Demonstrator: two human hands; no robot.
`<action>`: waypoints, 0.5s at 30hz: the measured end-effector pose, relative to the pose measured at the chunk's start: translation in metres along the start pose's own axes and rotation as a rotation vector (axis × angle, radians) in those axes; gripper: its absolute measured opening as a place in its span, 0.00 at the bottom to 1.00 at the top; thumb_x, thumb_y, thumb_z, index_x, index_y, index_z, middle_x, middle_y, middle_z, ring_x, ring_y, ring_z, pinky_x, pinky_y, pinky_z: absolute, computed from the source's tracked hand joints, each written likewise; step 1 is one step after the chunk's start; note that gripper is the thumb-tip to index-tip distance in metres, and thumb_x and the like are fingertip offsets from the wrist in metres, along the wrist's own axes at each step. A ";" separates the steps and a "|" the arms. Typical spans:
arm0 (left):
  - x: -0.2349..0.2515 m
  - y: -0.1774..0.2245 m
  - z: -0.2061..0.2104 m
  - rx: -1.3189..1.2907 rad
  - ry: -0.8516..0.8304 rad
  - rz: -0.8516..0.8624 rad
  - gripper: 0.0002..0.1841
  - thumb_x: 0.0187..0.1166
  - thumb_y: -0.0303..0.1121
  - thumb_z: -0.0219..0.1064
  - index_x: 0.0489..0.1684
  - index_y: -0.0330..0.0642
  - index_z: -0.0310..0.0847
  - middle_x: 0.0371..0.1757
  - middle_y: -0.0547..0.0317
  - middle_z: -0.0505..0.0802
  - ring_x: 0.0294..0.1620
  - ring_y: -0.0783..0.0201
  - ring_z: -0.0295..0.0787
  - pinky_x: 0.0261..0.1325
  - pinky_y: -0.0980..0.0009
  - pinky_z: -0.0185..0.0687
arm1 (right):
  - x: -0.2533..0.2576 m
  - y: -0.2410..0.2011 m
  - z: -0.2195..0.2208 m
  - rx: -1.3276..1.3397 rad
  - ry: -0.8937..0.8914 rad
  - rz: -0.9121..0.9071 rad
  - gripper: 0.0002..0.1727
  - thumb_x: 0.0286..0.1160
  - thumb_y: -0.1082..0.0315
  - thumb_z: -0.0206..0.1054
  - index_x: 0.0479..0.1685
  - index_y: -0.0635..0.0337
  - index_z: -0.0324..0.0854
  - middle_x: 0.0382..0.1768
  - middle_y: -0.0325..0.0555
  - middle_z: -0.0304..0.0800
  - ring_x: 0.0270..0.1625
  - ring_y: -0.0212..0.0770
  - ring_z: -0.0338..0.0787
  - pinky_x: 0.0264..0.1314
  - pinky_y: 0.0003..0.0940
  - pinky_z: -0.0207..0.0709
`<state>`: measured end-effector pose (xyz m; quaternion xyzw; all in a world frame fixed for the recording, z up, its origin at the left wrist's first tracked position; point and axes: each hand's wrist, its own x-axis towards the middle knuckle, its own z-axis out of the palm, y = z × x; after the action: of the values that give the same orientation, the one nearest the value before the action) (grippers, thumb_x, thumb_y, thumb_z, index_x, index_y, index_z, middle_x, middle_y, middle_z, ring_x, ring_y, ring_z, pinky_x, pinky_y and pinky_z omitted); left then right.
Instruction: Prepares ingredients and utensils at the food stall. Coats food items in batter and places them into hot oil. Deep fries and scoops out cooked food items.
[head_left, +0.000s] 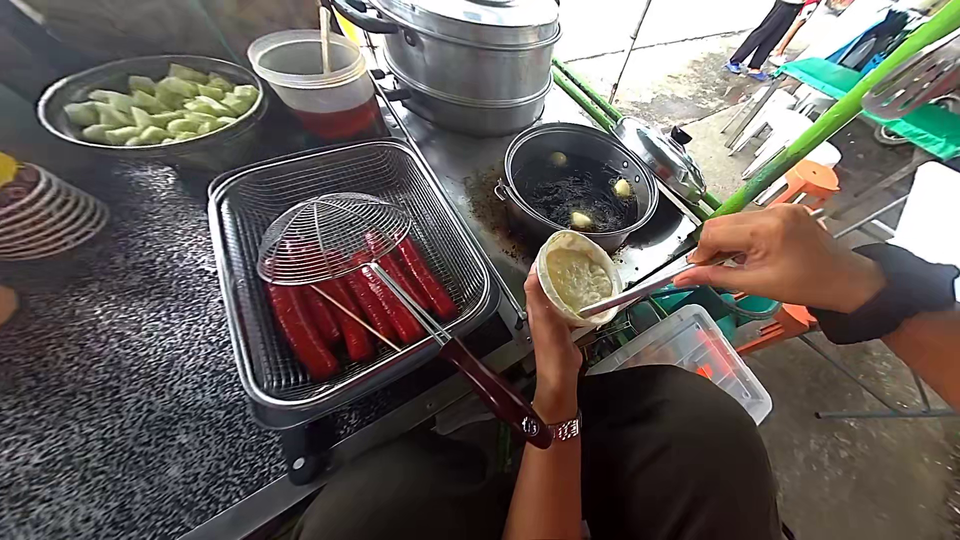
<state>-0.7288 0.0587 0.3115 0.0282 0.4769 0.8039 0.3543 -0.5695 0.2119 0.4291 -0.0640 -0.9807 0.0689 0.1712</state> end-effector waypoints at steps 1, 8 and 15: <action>0.000 -0.001 0.000 0.010 -0.003 0.030 0.28 0.90 0.59 0.39 0.71 0.55 0.77 0.55 0.57 0.92 0.53 0.61 0.91 0.49 0.59 0.90 | -0.001 0.004 0.000 0.189 -0.038 0.145 0.17 0.69 0.47 0.75 0.23 0.49 0.87 0.23 0.26 0.84 0.26 0.22 0.82 0.27 0.23 0.74; 0.001 -0.005 0.003 -0.003 0.013 -0.035 0.29 0.91 0.58 0.38 0.74 0.53 0.76 0.58 0.50 0.90 0.54 0.55 0.91 0.49 0.55 0.89 | 0.005 0.041 0.029 0.701 0.099 0.841 0.16 0.82 0.64 0.69 0.21 0.53 0.78 0.14 0.31 0.79 0.12 0.22 0.67 0.15 0.17 0.59; 0.001 0.000 0.003 -0.035 0.041 -0.086 0.30 0.92 0.59 0.35 0.79 0.55 0.70 0.59 0.46 0.89 0.52 0.52 0.92 0.45 0.55 0.90 | 0.002 0.067 0.071 -0.412 0.226 0.231 0.20 0.82 0.58 0.66 0.34 0.70 0.86 0.36 0.65 0.90 0.41 0.69 0.91 0.33 0.61 0.80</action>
<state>-0.7281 0.0614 0.3132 -0.0152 0.4705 0.7965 0.3794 -0.5887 0.2696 0.3533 -0.2162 -0.9350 -0.1209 0.2539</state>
